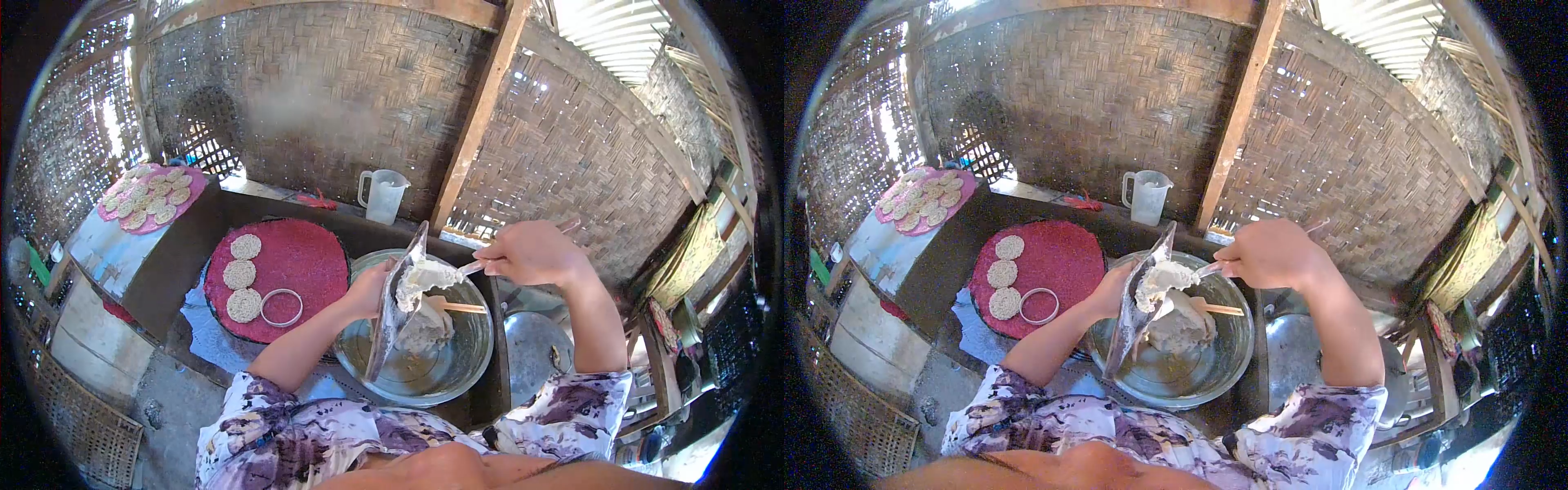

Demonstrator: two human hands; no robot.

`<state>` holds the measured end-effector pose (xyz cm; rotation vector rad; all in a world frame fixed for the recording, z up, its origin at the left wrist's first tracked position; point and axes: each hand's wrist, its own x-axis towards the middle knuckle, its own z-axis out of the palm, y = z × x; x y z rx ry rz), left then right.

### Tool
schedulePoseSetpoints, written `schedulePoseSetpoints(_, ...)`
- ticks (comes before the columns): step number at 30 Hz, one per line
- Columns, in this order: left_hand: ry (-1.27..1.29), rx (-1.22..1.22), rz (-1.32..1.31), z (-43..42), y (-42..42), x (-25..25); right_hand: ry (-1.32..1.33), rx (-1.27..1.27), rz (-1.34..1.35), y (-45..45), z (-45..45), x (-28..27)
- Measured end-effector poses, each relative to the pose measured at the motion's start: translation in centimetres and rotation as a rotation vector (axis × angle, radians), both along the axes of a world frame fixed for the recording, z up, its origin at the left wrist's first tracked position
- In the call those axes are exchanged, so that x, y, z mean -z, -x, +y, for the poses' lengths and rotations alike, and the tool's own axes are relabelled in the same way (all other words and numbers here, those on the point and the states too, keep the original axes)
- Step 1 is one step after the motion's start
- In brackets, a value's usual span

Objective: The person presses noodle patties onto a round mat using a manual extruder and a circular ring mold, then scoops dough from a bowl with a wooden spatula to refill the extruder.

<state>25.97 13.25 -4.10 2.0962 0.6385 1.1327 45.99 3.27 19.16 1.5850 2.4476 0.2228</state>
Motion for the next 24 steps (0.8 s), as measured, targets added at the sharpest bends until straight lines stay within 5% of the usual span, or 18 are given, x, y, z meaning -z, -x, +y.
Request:
schedulePoseSetpoints(3, -0.024, -0.053, 0.057, 0.2, -0.1, 0.3, 0.001, 0.048, 0.004, 0.5, 0.3, 0.2)
schedulePoseSetpoints(7, -0.089, -0.128, 0.135, -0.4, -0.5, -0.4, -0.202, -0.197, -0.186, 2.9, 0.8, 3.6)
schedulePoseSetpoints(12, 0.233, -0.050, -0.061, 1.8, -0.3, 2.1, -0.796, -0.664, -0.449, 5.6, -0.8, 9.2)
schedulePoseSetpoints(15, 0.305, 0.091, -0.117, 2.4, 0.3, 3.8, -0.695, -0.652, -0.121, 3.9, 0.4, 8.7)
schedulePoseSetpoints(18, 1.071, 0.461, -0.755, 2.4, 1.7, 2.9, -0.684, -0.535, 0.064, 1.8, 0.3, 4.4)
schedulePoseSetpoints(24, 0.818, 0.177, -0.576, 3.5, 1.5, 4.6, -0.637, -0.516, 0.251, 2.4, -1.4, 2.1)
